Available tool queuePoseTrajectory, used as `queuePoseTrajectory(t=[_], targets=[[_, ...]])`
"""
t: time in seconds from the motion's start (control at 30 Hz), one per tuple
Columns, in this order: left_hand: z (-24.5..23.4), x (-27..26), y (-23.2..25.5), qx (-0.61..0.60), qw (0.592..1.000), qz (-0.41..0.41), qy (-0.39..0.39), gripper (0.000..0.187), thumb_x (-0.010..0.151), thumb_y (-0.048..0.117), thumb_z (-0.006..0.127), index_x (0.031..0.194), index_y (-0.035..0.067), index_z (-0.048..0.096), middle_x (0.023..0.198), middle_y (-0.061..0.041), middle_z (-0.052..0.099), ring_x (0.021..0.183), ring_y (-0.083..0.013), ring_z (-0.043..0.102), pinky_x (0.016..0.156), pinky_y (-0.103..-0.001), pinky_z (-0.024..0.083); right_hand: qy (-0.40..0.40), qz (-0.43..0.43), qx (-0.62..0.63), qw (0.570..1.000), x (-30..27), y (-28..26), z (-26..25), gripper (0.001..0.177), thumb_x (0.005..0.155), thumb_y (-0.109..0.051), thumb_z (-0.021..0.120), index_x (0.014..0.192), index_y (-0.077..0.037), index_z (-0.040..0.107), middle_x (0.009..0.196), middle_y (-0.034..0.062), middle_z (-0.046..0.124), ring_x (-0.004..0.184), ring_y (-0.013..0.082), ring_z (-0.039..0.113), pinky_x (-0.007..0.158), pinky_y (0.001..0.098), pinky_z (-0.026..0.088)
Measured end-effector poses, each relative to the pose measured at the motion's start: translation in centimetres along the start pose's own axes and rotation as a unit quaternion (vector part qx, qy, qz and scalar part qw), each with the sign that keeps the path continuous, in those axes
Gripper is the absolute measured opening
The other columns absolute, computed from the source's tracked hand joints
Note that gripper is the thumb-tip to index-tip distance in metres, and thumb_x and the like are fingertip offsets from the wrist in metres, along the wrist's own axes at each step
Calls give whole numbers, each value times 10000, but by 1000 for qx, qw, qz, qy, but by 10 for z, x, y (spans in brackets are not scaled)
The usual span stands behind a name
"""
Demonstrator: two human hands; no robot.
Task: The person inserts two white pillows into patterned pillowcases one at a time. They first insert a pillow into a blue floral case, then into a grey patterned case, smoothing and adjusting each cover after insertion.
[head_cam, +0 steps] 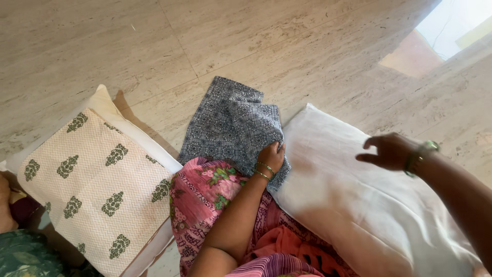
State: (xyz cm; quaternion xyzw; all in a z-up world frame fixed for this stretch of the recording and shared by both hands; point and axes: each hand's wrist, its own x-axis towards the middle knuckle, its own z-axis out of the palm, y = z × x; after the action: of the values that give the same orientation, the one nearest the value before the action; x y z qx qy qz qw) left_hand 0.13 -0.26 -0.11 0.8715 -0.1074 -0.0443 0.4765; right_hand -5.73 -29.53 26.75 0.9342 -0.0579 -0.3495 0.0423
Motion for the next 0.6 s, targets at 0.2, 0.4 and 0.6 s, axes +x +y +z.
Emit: queuePoseTrajectory(t=[0.2,0.4,0.6], targets=[[0,-3,-1,-1,1000,-4,-1,397,994,369,558,1021,-10,672,1020,-279,696,899,-472,660,777,-546,521,34,5,-5,999,196,-36,-29,764,942,-716,496,1243,-52,726,1269,153,745,1232,335,673,1069,473,504],[-7,-2,10,15,1000,-17,-5,377,984,369,573,915,9,664,956,-257,703,860,-461,660,751,-557,513,70,104,152,980,285,-27,42,958,844,-805,568,1338,15,611,1331,263,653,1262,392,614,1060,491,481],[2,1,6,33,999,-20,-24,382,992,375,570,936,10,666,957,-259,709,876,-459,669,758,-546,525,15,82,237,968,291,-5,92,1013,875,-830,444,1348,43,644,1391,273,636,1296,404,600,1113,473,440]])
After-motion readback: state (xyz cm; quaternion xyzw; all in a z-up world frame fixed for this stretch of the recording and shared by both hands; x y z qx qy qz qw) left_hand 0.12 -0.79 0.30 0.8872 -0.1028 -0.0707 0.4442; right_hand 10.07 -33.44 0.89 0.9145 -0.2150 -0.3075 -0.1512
